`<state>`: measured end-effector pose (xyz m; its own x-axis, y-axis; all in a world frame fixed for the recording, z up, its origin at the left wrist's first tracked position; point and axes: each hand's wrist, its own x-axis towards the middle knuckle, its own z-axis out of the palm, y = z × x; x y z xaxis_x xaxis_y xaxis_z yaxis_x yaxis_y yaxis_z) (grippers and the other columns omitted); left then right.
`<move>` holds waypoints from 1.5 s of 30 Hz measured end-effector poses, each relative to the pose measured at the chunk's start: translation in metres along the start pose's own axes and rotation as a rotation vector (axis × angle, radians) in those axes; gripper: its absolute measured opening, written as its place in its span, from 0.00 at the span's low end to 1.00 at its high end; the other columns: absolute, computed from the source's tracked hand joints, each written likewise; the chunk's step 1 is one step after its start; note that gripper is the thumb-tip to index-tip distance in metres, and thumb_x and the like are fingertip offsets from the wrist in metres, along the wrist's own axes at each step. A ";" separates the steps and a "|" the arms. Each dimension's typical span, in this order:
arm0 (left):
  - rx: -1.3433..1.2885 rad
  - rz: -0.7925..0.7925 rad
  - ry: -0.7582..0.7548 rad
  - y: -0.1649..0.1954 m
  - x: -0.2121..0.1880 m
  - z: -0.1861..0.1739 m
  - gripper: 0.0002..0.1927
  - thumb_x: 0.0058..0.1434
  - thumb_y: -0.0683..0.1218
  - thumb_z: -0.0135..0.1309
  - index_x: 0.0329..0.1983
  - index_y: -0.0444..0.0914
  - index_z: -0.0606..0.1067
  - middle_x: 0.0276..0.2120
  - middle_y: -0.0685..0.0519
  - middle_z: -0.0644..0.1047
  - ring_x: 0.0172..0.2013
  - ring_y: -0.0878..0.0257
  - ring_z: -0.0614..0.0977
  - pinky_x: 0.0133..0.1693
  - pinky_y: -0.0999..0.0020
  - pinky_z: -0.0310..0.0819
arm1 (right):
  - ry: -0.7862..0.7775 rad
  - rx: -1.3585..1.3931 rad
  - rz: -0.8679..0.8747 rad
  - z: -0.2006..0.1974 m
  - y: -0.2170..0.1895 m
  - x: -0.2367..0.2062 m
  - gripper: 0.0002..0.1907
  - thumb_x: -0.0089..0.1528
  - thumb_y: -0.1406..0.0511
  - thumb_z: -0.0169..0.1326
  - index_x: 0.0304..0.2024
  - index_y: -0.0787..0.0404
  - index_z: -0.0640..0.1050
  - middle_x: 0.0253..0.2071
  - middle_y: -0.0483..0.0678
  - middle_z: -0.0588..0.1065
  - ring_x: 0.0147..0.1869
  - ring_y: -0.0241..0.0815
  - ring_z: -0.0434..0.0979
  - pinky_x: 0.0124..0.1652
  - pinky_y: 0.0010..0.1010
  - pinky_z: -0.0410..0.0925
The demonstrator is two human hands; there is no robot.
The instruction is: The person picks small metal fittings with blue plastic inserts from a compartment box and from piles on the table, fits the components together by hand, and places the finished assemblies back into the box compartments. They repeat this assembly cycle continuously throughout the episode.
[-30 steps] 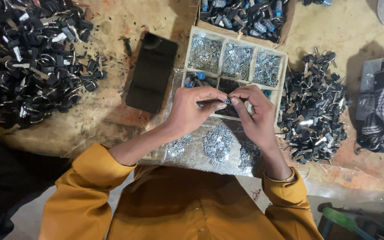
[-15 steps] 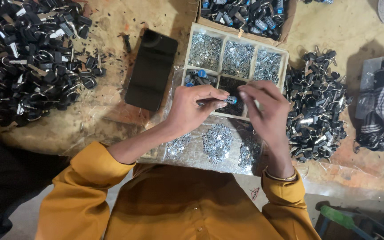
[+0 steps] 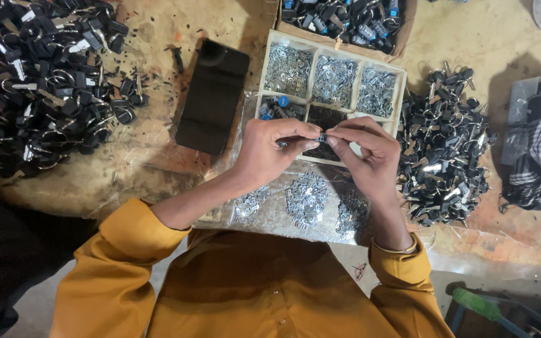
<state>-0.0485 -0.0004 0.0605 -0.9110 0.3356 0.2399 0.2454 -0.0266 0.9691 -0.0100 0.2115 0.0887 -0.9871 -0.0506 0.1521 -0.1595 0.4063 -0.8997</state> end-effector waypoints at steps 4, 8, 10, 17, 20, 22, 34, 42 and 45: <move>-0.017 0.006 -0.001 -0.001 -0.002 0.000 0.08 0.59 0.34 0.64 0.42 0.33 0.81 0.43 0.49 0.85 0.45 0.60 0.88 0.46 0.70 0.87 | -0.002 -0.008 0.039 0.004 -0.002 -0.003 0.10 0.63 0.76 0.64 0.47 0.64 0.84 0.46 0.44 0.77 0.35 0.26 0.63 0.30 0.20 0.53; -0.009 -0.016 -0.004 -0.001 -0.004 -0.002 0.08 0.59 0.33 0.64 0.42 0.34 0.82 0.43 0.49 0.85 0.45 0.60 0.89 0.46 0.71 0.87 | -0.075 0.083 -0.060 0.005 -0.008 0.000 0.11 0.66 0.76 0.61 0.50 0.63 0.82 0.52 0.44 0.76 0.52 0.32 0.76 0.47 0.23 0.69; -0.014 -0.022 -0.002 -0.002 -0.004 -0.002 0.09 0.59 0.33 0.64 0.42 0.34 0.82 0.43 0.49 0.85 0.45 0.60 0.89 0.46 0.71 0.88 | -0.123 -0.003 -0.064 -0.003 -0.012 0.003 0.12 0.66 0.76 0.58 0.51 0.62 0.82 0.53 0.45 0.76 0.53 0.36 0.77 0.48 0.26 0.71; -0.049 -0.003 0.015 -0.004 -0.007 -0.001 0.09 0.60 0.32 0.63 0.43 0.33 0.81 0.43 0.48 0.85 0.45 0.61 0.88 0.47 0.70 0.87 | -0.082 -0.766 -0.270 0.009 -0.007 0.010 0.12 0.51 0.71 0.67 0.38 0.60 0.85 0.35 0.48 0.75 0.42 0.52 0.73 0.44 0.43 0.64; -0.123 -0.036 0.014 -0.005 -0.008 0.000 0.08 0.61 0.32 0.62 0.42 0.32 0.80 0.44 0.48 0.85 0.46 0.61 0.88 0.47 0.70 0.87 | 0.007 -0.629 -0.173 0.005 -0.007 0.010 0.08 0.57 0.72 0.66 0.39 0.58 0.85 0.36 0.47 0.75 0.44 0.47 0.74 0.47 0.37 0.64; -0.132 -0.051 0.014 -0.005 -0.008 0.002 0.08 0.61 0.32 0.62 0.42 0.32 0.80 0.44 0.48 0.85 0.46 0.61 0.88 0.47 0.70 0.87 | -0.005 -0.600 -0.196 0.000 -0.008 0.009 0.06 0.60 0.71 0.66 0.39 0.59 0.83 0.39 0.45 0.78 0.45 0.45 0.75 0.49 0.38 0.64; -0.071 -0.029 0.010 -0.003 -0.005 0.002 0.09 0.60 0.32 0.63 0.42 0.32 0.81 0.43 0.49 0.85 0.45 0.61 0.88 0.47 0.70 0.87 | -0.066 0.013 -0.021 -0.003 0.002 0.000 0.07 0.66 0.75 0.61 0.46 0.65 0.80 0.48 0.47 0.79 0.46 0.32 0.72 0.46 0.23 0.65; 0.092 0.022 0.017 -0.003 -0.006 0.000 0.10 0.58 0.33 0.64 0.43 0.35 0.83 0.42 0.49 0.85 0.42 0.62 0.89 0.43 0.71 0.87 | -0.159 -0.389 -0.277 -0.005 -0.028 0.009 0.14 0.61 0.77 0.61 0.50 0.69 0.81 0.50 0.54 0.80 0.51 0.45 0.79 0.50 0.32 0.70; 0.011 -0.003 0.031 -0.002 -0.008 0.002 0.09 0.59 0.33 0.64 0.42 0.34 0.82 0.43 0.49 0.85 0.43 0.62 0.89 0.44 0.71 0.88 | -0.127 -0.558 -0.318 -0.018 -0.029 0.005 0.19 0.57 0.78 0.59 0.52 0.73 0.80 0.49 0.59 0.79 0.49 0.52 0.78 0.47 0.38 0.69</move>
<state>-0.0410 -0.0010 0.0562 -0.9215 0.3061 0.2390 0.2463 -0.0154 0.9691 -0.0103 0.2156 0.1233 -0.8927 -0.3403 0.2954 -0.4456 0.7643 -0.4662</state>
